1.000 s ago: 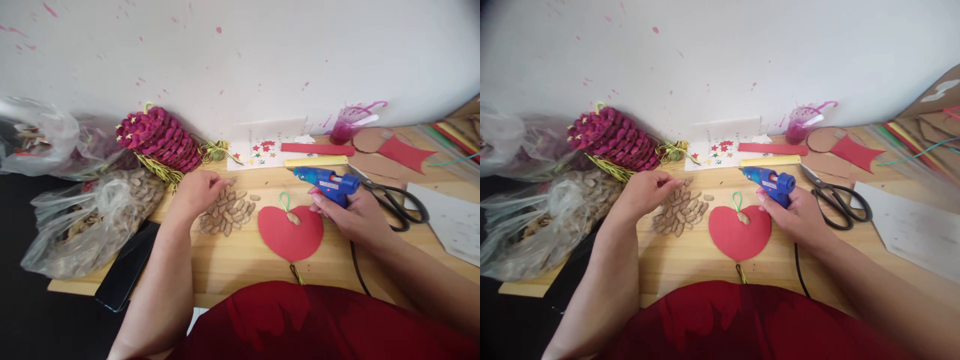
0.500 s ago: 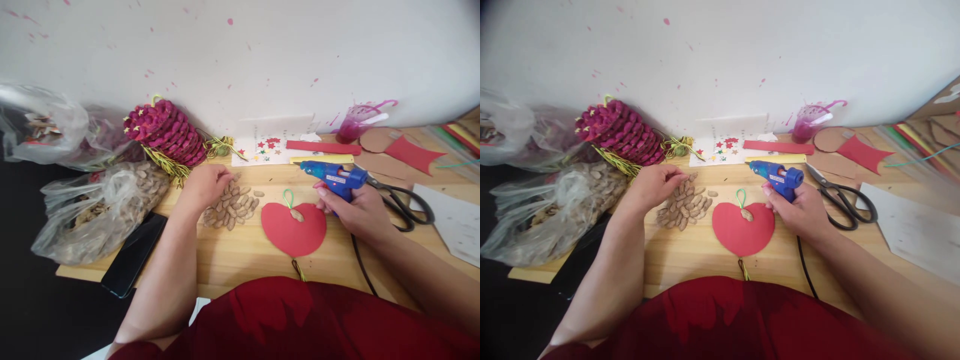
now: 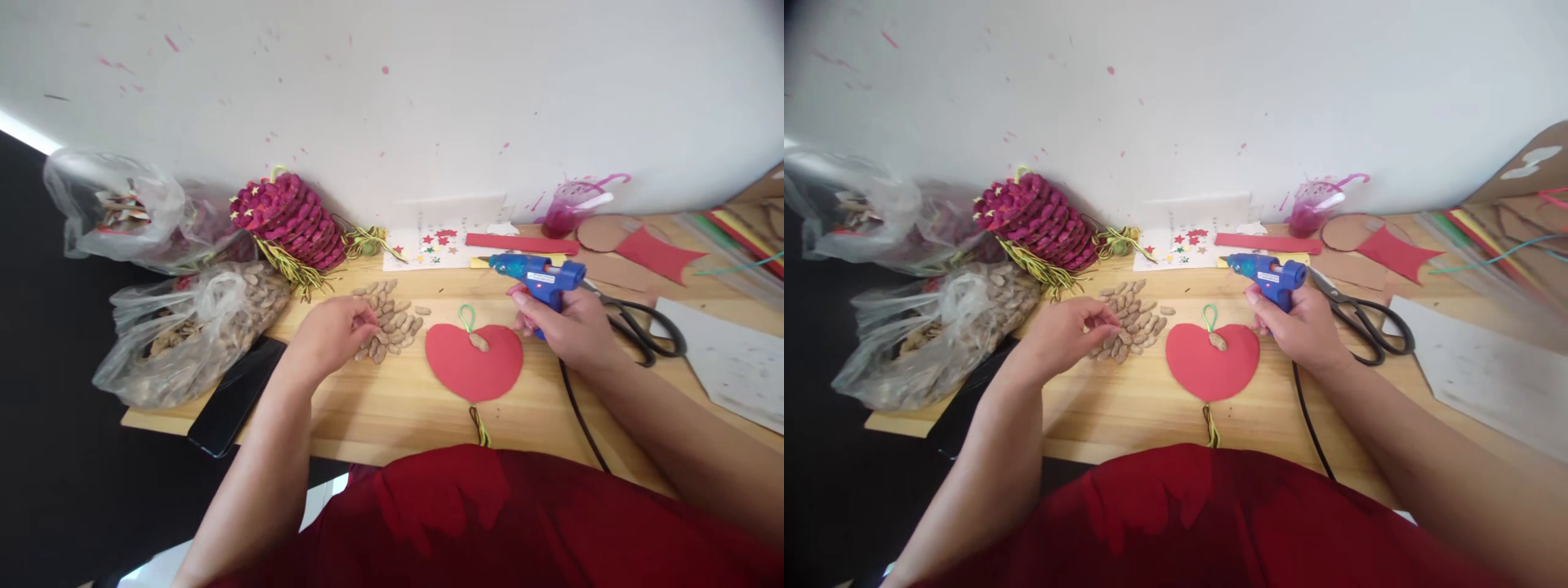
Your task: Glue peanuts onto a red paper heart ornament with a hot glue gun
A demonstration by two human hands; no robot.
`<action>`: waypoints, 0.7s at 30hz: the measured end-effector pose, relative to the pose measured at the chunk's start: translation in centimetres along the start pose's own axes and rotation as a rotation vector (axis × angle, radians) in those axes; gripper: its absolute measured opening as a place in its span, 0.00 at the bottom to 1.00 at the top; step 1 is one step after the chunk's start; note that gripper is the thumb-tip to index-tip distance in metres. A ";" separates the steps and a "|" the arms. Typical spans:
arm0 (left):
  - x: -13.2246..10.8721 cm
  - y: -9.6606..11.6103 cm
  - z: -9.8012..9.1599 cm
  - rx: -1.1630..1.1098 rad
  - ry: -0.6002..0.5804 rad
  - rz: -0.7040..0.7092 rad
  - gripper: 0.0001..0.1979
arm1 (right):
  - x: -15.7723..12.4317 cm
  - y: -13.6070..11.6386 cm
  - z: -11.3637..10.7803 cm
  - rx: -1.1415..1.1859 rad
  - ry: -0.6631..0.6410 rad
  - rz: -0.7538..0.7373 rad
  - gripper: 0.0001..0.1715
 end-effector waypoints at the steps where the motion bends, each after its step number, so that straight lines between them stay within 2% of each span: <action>1: -0.6 -0.1 0.3 -0.011 0.017 -0.009 0.03 | 0.0 0.1 0.0 -0.005 0.003 0.007 0.23; 7: -2.0 -0.1 2.1 -0.017 0.128 0.049 0.04 | -0.2 -0.1 0.1 -0.041 0.011 0.023 0.23; 16: -2.9 0.0 2.1 -0.063 0.293 0.144 0.09 | -0.1 0.1 0.0 -0.081 0.009 -0.008 0.21; 21: -3.7 0.6 3.9 -0.138 0.285 0.185 0.06 | 0.1 0.4 -0.1 -0.086 0.016 -0.005 0.21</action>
Point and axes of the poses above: each hand's wrist, its own x-axis towards the middle knuckle, its own z-axis out of the palm, y = z × x, the point moved 6 cm from there along x, towards the middle knuckle, and after that the axes turned 2 degrees about x, right-handed, at the moved point
